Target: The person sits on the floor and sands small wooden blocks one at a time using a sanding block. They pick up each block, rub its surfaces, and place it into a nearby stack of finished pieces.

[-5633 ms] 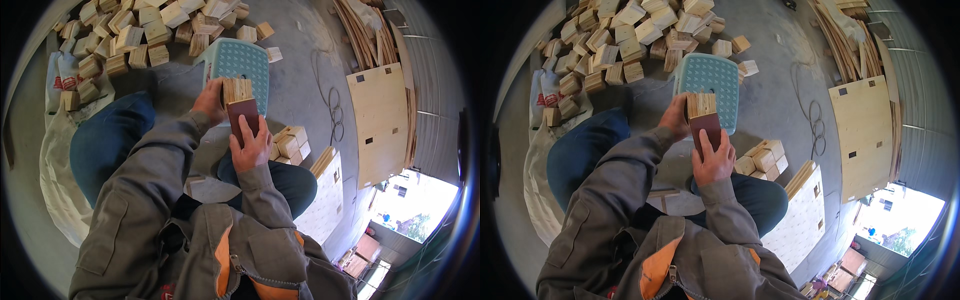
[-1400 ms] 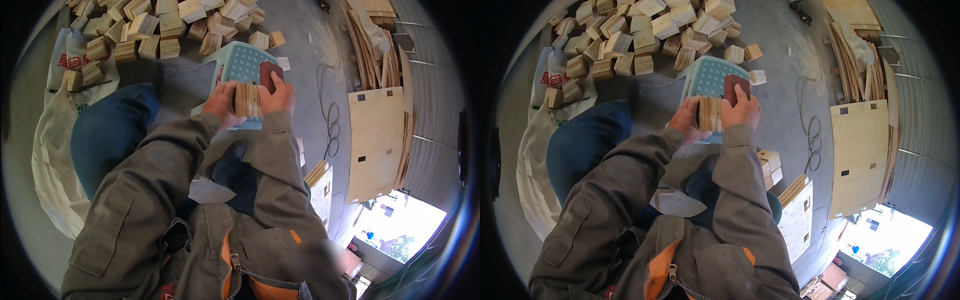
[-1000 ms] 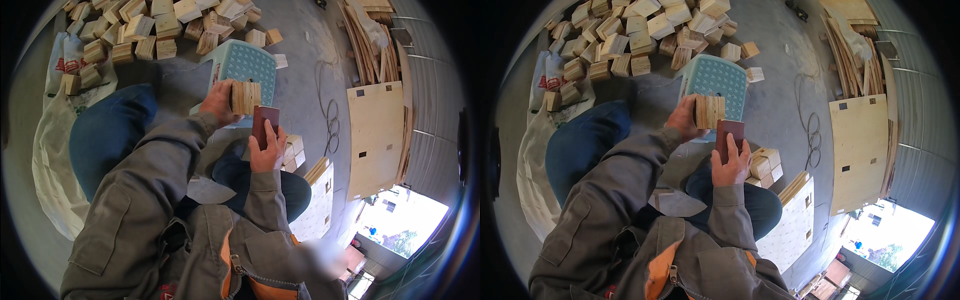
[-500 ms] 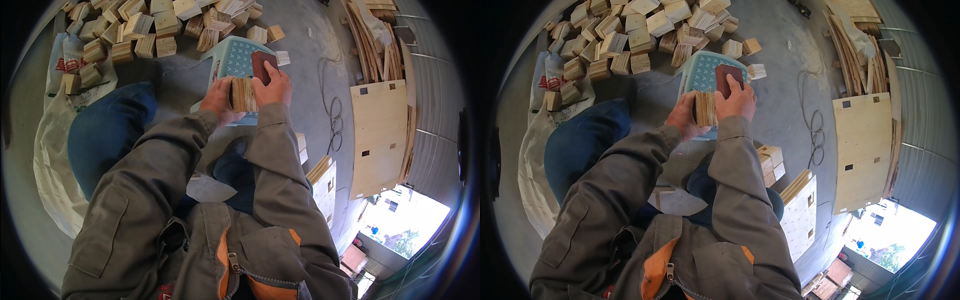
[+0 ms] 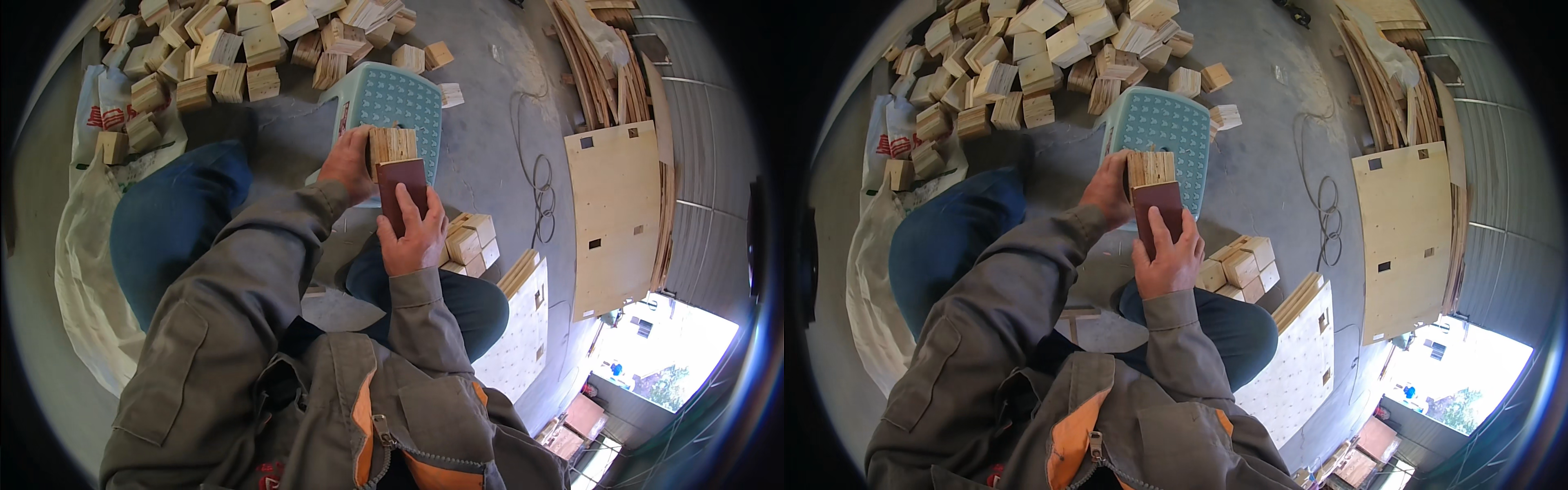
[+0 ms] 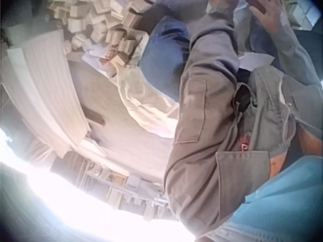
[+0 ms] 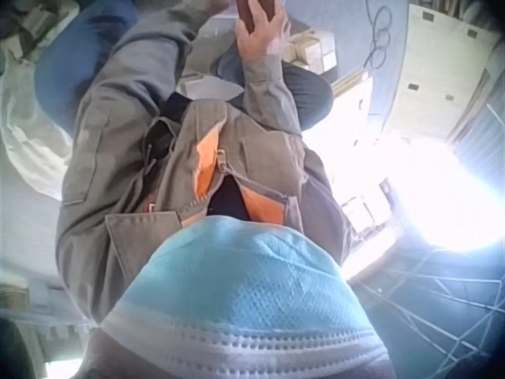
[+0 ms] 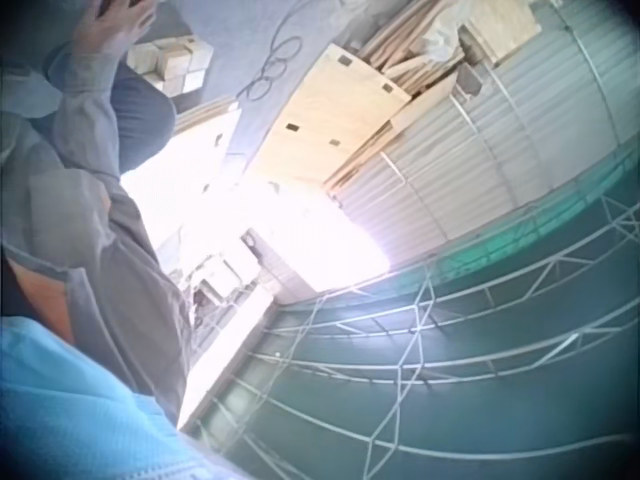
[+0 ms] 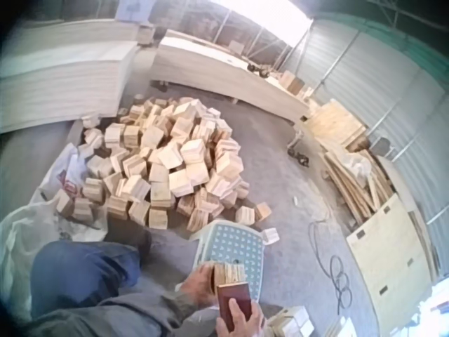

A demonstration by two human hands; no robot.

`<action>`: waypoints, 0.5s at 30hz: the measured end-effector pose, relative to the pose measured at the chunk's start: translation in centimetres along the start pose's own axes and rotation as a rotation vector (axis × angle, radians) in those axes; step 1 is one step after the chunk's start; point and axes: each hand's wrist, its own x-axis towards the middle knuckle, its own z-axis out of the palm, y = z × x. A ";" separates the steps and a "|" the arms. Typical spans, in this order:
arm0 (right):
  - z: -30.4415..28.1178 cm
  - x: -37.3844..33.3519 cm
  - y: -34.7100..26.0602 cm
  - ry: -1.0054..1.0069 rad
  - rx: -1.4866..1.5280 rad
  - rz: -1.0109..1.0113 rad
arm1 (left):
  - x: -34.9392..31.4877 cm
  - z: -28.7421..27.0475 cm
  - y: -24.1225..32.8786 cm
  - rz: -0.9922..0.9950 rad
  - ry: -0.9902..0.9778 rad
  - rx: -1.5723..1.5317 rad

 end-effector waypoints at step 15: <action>3.1 12.7 8.0 0.060 0.062 0.190 | -0.1 -0.7 1.0 -0.023 -0.059 0.023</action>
